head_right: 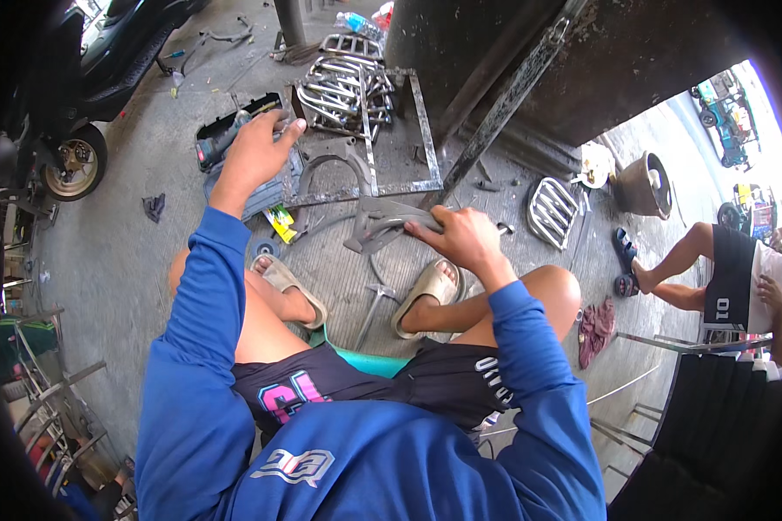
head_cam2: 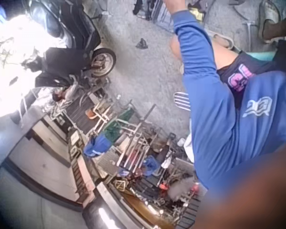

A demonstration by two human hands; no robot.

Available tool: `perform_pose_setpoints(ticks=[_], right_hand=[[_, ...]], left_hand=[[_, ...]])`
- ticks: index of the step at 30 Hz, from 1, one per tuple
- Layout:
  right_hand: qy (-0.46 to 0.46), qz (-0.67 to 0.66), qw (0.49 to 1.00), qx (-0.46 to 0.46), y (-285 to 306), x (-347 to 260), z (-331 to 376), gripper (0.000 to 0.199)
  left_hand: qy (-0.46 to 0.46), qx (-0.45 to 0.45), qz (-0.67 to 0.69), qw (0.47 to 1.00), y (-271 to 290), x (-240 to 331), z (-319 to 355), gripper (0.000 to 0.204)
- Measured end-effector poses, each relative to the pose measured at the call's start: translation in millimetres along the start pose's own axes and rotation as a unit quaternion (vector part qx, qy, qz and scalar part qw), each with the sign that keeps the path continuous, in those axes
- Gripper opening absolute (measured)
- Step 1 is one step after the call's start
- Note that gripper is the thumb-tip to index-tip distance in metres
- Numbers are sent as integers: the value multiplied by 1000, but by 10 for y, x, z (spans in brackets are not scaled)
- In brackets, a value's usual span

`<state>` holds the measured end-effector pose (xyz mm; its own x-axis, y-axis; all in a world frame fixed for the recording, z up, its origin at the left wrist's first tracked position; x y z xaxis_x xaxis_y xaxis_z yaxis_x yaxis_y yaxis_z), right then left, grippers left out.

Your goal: The person assembles a metal frame by hand, using a hammer to tap and align curved metal pieces. They repeatedly pick up, position, and adjust the components on the floor, occasionally using a long metal rod to assist with alignment.

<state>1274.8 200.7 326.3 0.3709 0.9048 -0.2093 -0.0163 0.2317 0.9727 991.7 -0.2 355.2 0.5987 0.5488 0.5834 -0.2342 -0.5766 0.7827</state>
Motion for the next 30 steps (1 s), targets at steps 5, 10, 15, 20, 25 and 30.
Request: perform_pose_setpoints(ticks=[5,10,15,20,25,30], right_hand=[[108,67,988,91,504,277,-50,63],[63,76,990,98,509,543,-368,66],[-44,71,991,107,408,607,-439,69],[-38,-8,979,202,512,569,-481,65],[78,-103,932,338,844,791,-334,49],[155,-125,891,409,917,788,-306,51]], left_hand=[[76,27,-30,996,87,-254,-108,102],[100,-72,-55,991,-451,-514,-163,101],[102,-81,-72,989,-1076,-803,-229,86],[68,84,-21,994,-961,-724,-365,89],[21,-9,255,967,216,-238,-801,82],[38,-147,380,913,592,199,-449,55]])
Point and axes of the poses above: each hand's wrist, its own z-axis away from the middle knuckle, its own y-axis out of the back of the hand, x = y × z, the point moved 2 cm from there along -z, towards the middle knuckle, and after that the axes turned 3 degrees about y, right-handed, at the moved point
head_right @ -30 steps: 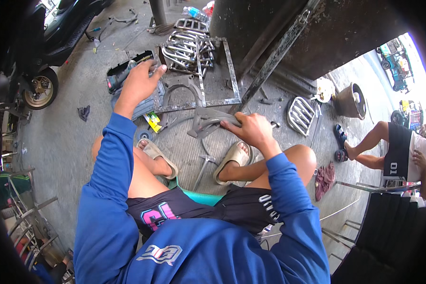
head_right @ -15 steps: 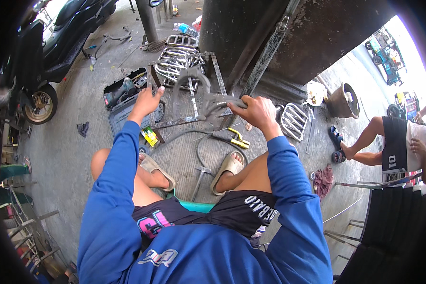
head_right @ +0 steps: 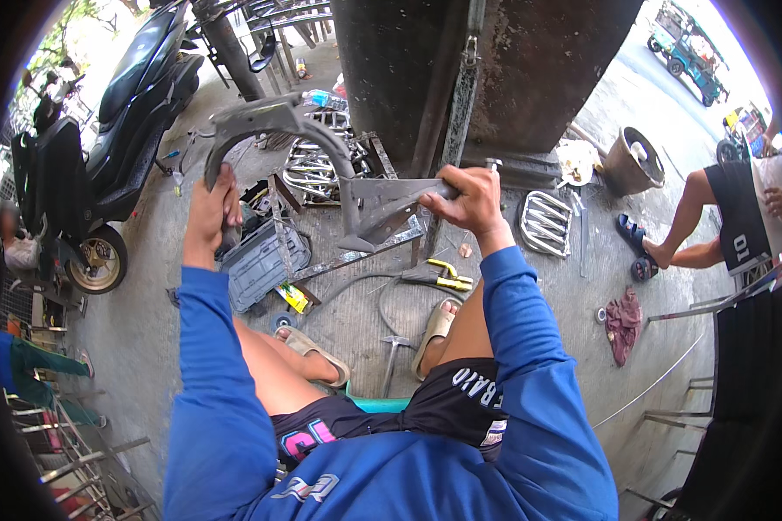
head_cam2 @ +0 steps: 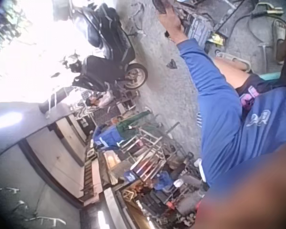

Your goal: The person assembles a metal frame by hand, using a hammer to tap and align curved metal pieces. They repeatedly pick up, position, and adjust the components on the floor, occasionally using a long metal rod to assist with alignment.

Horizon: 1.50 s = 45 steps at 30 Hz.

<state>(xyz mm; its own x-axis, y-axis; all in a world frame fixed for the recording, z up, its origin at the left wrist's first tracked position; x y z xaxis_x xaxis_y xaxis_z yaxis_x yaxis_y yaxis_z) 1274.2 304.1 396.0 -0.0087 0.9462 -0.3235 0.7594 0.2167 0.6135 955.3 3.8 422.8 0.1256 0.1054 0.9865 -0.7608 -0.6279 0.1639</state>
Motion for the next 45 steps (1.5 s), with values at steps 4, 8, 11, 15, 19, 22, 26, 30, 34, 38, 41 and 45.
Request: perform_pose_setpoints(ticks=[4,8,11,15,19,22,26,30,34,38,41,45], right_hand=[[-105,-17,969,223,-86,-33,-130,41],[-456,-414,745,257,-363,196,-302,45],[-493,-741,440,124,-521,394,-447,38],[-424,-840,297,163,-593,570,-614,34],[-384,-807,379,240,-379,510,-620,28],[-373,-738,466,315,-135,404,-632,26],[-379,-719,523,258,103,351,-714,25],[-365,-737,526,217,250,494,-1024,33],[-281,-766,560,141,463,585,-1250,32],[-311,-674,616,265,719,488,-1066,25],[-319,-606,657,316,909,320,-984,28],[-286,-552,686,378,1135,69,-879,27]], left_hand=[[-38,60,137,988,-263,-39,371,51],[-137,81,145,977,-397,-3,422,46],[-121,38,105,986,-537,-73,474,39],[-150,-13,-5,989,-715,-225,842,49],[-154,-24,140,978,-1140,-397,1104,63],[-67,42,277,958,-1516,-554,1165,67],[-170,21,217,961,-1504,-545,1102,66],[-175,0,207,962,-1457,-613,1036,65],[-257,-37,163,952,-1874,-731,1087,67],[-228,8,247,942,-2083,-690,1091,65],[-210,16,268,940,-2252,-591,1102,61],[-113,51,332,935,-2458,-562,1110,58]])
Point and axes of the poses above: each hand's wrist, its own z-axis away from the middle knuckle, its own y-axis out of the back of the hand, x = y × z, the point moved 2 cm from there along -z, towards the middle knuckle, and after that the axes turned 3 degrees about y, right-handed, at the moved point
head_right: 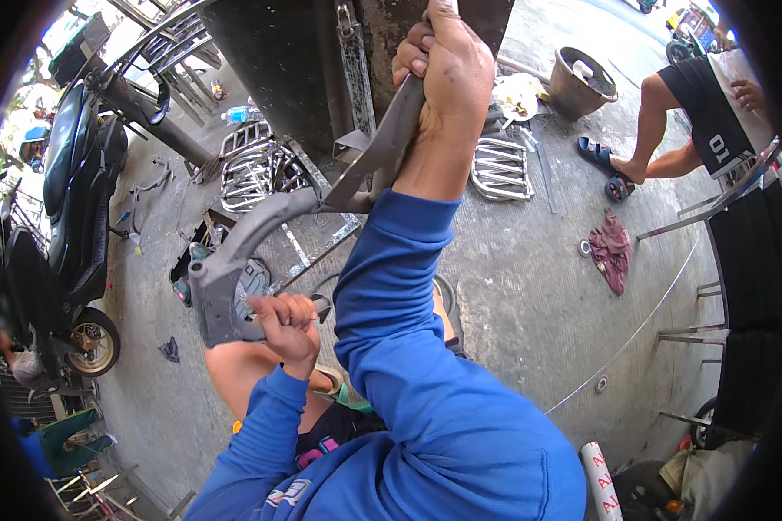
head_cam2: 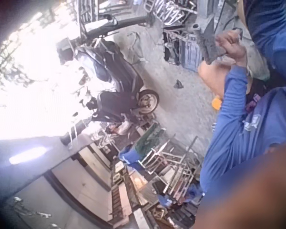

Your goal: The person assembles a metal frame by hand, using a hammer to tap and align curved metal pieces. They repeatedly pick up, position, and adjust the components on the floor, occasionally using a long metal rod to assist with alignment.

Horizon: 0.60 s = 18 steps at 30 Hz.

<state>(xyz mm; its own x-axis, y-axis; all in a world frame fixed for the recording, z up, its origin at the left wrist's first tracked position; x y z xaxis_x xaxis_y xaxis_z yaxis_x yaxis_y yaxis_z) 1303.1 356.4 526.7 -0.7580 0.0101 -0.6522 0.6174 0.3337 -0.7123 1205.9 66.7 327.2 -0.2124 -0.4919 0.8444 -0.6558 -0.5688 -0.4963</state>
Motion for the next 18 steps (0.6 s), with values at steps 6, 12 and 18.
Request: perform_pose_setpoints(ticks=[6,12,18], right_hand=[[69,54,995,46,-213,-252,254,28],[174,83,981,6,-487,-324,541,31],[84,-42,995,-38,-530,16,273,27]], left_hand=[[68,119,59,989,-115,-28,-6,59],[78,79,111,988,-117,59,-95,58],[36,100,69,992,247,279,-285,56]])
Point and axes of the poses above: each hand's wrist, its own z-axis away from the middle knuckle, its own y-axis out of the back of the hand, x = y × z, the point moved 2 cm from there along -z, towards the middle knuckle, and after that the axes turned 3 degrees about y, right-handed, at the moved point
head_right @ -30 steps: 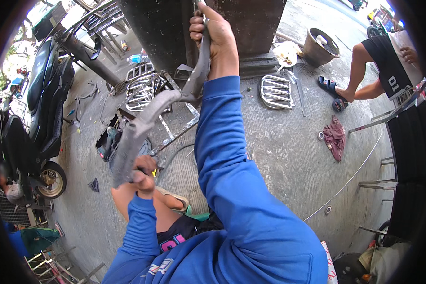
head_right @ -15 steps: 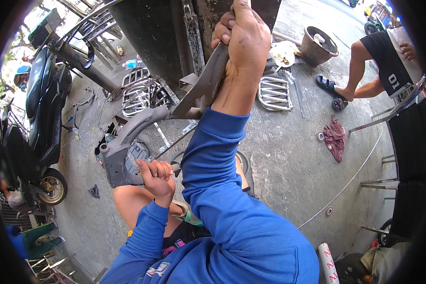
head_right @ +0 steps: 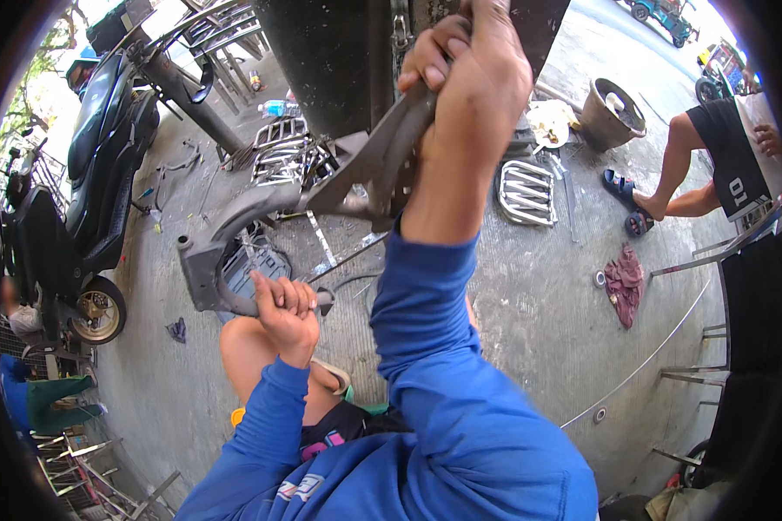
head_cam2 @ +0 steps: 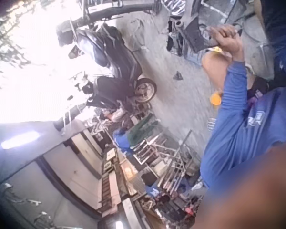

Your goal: The person assembles a metal frame by hand, using a hammer to tap and align curved metal pieces. They repeatedly pick up, position, and adjust the components on the floor, occasionally using a long metal rod to assist with alignment.

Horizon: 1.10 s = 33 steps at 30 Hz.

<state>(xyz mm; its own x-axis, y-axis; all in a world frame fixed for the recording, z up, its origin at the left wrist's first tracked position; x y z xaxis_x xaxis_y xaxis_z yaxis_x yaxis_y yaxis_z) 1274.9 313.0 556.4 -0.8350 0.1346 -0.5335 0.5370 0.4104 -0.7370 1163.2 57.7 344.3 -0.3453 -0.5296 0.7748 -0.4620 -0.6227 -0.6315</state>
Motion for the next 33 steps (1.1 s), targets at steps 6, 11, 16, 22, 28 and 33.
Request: perform_pose_setpoints(ticks=[6,11,16,22,28,33], right_hand=[[-227,-232,945,-43,439,248,-432,27],[-196,-223,951,-82,420,94,-373,29],[-152,-48,987,-31,-22,-73,-29,39],[-169,-225,909,-308,-342,-428,323,28],[-26,-155,961,-227,-175,-561,519,29],[-2,-235,940,-248,-182,-479,629,31]], left_hand=[[-103,-152,-108,977,202,398,-35,88],[-17,-218,-94,971,346,732,8,109],[41,-273,-201,940,376,937,47,93],[56,-253,-181,949,416,656,241,65],[1,-203,-166,965,389,602,254,55],[82,-214,-34,973,320,499,307,52]])
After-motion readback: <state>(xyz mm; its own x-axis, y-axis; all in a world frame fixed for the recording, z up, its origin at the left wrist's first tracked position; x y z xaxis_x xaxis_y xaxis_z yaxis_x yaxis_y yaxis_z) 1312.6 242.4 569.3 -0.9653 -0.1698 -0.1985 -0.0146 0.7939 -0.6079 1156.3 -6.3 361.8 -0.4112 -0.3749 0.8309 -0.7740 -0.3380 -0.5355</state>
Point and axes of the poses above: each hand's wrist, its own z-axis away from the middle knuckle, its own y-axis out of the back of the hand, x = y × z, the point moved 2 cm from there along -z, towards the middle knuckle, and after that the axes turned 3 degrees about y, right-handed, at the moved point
